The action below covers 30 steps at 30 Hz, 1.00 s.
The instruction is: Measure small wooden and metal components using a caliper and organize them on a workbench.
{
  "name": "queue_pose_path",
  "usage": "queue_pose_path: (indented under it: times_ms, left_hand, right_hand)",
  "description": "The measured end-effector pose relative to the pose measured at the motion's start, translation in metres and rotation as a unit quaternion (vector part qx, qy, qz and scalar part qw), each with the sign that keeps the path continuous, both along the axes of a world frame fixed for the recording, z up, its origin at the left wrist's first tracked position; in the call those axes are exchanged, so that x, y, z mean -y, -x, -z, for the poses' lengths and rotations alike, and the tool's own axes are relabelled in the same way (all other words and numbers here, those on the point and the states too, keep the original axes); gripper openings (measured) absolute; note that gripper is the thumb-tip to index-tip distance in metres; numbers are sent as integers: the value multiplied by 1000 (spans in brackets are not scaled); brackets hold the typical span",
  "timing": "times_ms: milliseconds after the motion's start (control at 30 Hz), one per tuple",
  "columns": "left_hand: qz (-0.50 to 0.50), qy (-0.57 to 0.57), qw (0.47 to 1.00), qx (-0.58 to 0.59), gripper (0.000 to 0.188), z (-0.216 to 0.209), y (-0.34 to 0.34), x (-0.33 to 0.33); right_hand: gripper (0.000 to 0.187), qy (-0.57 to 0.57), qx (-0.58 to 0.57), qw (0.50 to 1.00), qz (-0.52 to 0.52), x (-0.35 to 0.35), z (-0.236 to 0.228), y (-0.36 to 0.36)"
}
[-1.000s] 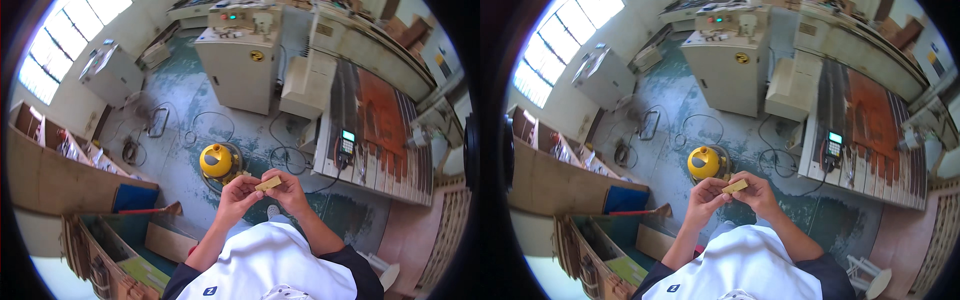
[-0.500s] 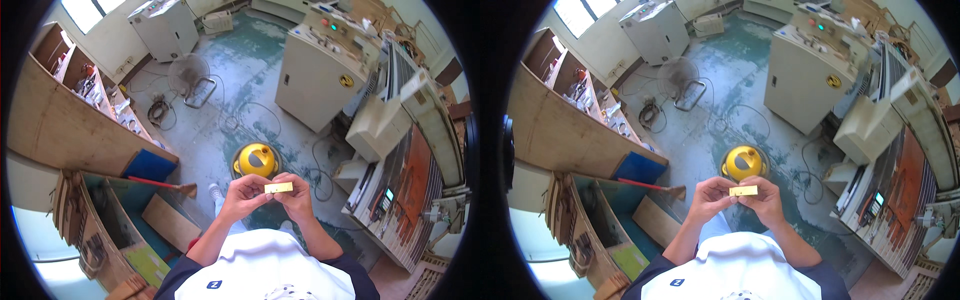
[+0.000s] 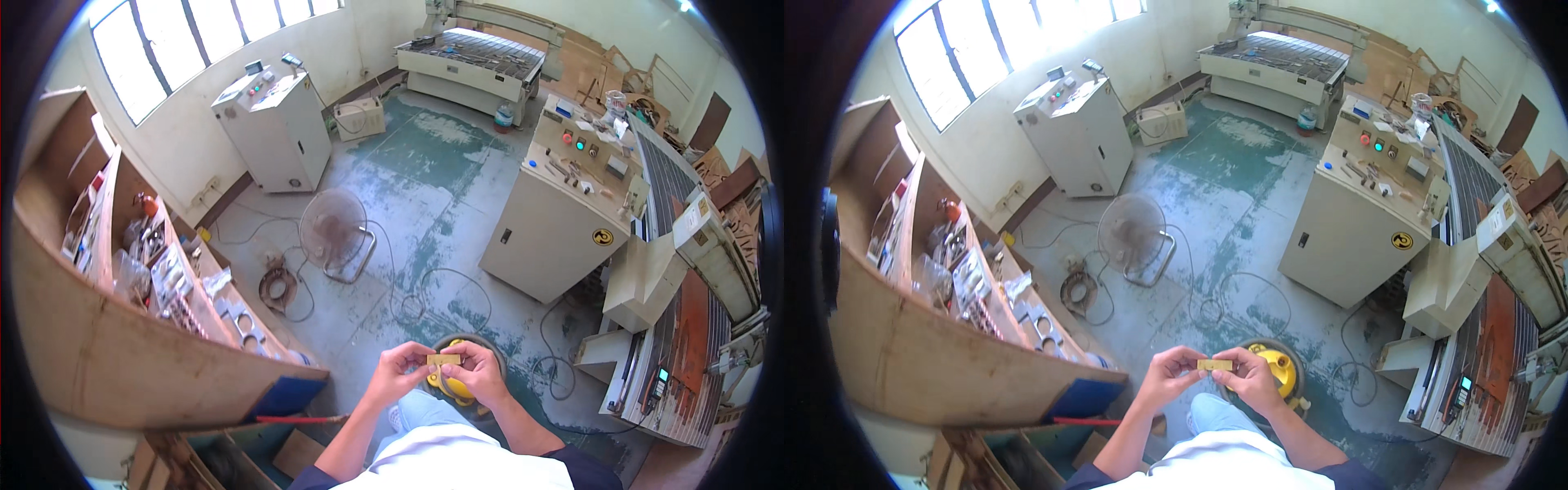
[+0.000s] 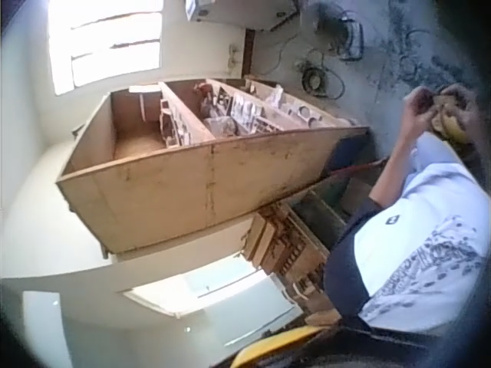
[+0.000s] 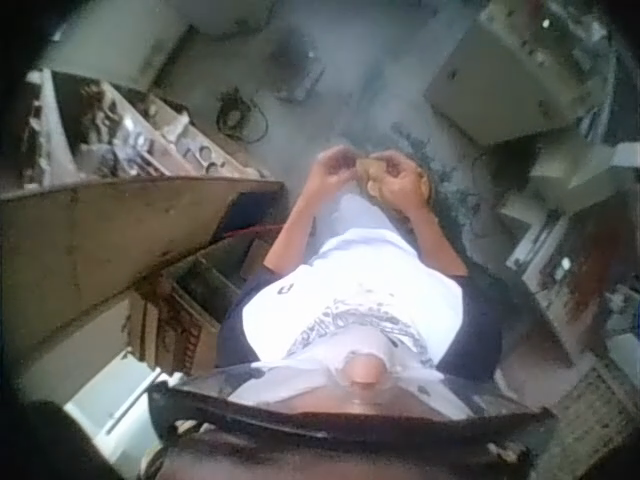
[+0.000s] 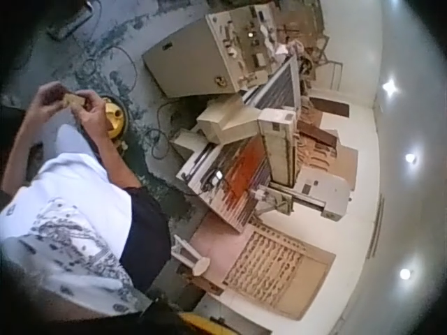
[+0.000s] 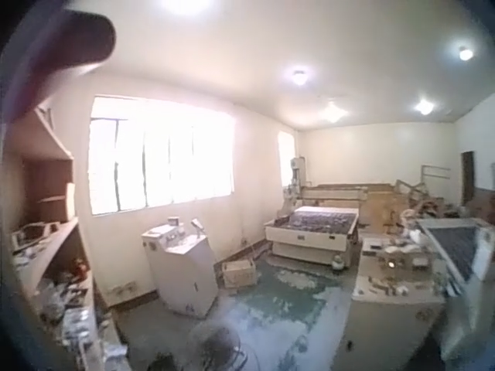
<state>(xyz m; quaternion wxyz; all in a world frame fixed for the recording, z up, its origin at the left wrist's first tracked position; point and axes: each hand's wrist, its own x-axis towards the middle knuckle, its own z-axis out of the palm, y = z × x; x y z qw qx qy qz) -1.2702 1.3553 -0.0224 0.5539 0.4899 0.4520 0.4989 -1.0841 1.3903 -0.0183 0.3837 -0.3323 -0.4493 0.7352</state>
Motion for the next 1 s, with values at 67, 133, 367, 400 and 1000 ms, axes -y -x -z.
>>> queue_pose_path:
  times_ms: [67,133,367,400,1000]
  left_hand:
    - [3,71,993,98,18,9,20,-31]
    - [-6,77,992,95,18,19,48,-68]
    - [-14,103,992,76,15,55,134,-273]
    - [-9,88,993,73,15,53,141,-312]
    - [78,106,991,4,11,83,218,-897]
  right_hand:
    - [25,3,-5,1000,-3,-32,8,23]
    - [24,23,37,999,-18,-70,19,48]
    - [25,-41,82,995,-48,-272,59,129]
    - [26,-17,97,994,-45,-308,58,135]
    - [23,-217,341,914,34,-864,57,214]
